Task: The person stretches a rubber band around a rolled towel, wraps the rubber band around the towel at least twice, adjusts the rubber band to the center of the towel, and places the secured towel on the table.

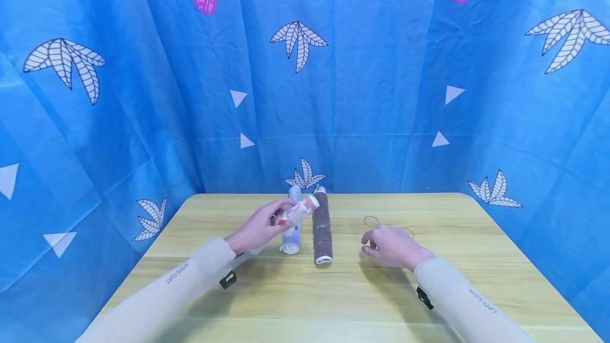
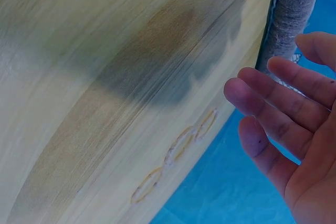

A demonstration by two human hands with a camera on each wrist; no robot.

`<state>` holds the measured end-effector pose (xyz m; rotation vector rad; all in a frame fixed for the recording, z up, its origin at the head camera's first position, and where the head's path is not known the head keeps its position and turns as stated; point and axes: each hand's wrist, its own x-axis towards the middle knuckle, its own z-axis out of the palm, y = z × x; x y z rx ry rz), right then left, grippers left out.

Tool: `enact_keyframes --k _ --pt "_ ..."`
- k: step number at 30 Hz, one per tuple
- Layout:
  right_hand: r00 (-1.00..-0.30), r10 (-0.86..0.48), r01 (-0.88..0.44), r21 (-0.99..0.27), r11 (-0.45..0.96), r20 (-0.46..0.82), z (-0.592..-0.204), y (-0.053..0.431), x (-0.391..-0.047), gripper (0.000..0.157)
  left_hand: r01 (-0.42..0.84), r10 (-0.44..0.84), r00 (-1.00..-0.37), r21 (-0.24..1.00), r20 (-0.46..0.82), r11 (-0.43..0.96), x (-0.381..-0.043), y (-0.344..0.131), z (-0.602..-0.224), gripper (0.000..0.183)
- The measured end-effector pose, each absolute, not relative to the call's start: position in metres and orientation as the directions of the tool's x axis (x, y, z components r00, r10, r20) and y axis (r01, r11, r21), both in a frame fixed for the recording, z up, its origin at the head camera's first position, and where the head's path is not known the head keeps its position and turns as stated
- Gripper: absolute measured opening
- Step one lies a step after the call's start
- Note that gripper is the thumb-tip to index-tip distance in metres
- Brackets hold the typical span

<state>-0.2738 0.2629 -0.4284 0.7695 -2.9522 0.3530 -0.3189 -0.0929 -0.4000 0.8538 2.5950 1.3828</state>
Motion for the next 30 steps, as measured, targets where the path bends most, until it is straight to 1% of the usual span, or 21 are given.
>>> enact_keyframes --k 2,7,10,19,26,30 --pt "-0.87 -0.475 -0.492 -0.2 0.847 0.129 -0.429 0.264 -0.274 0.02 0.444 0.516 -0.838 0.775 0.18 0.45 -0.317 -0.092 -0.4 0.051" --pt "-0.865 -0.483 -0.501 -0.196 0.843 0.134 -0.43 0.265 -0.273 0.019 0.502 0.548 -0.817 0.69 0.181 0.521 -0.31 -0.09 -0.401 0.063" --pt "-0.866 -0.481 -0.499 -0.191 0.846 0.135 -0.431 0.265 -0.274 0.018 0.531 0.565 -0.804 0.652 0.186 0.541 -0.306 -0.089 -0.401 0.065" --pt "-0.871 -0.465 -0.489 -0.192 0.851 0.161 -0.433 0.268 -0.276 0.02 0.58 0.589 -0.78 0.598 0.211 0.553 -0.299 -0.09 -0.404 0.051" --pt "-0.846 -0.488 -0.52 -0.137 0.843 0.213 -0.437 0.274 -0.292 0.017 0.583 0.592 -0.781 0.571 0.199 0.577 -0.295 -0.091 -0.402 0.05" --pt "-0.864 -0.458 -0.494 -0.169 0.853 0.21 -0.439 0.277 -0.3 0.019 0.58 0.597 -0.781 0.569 0.184 0.583 -0.293 -0.091 -0.403 0.052"
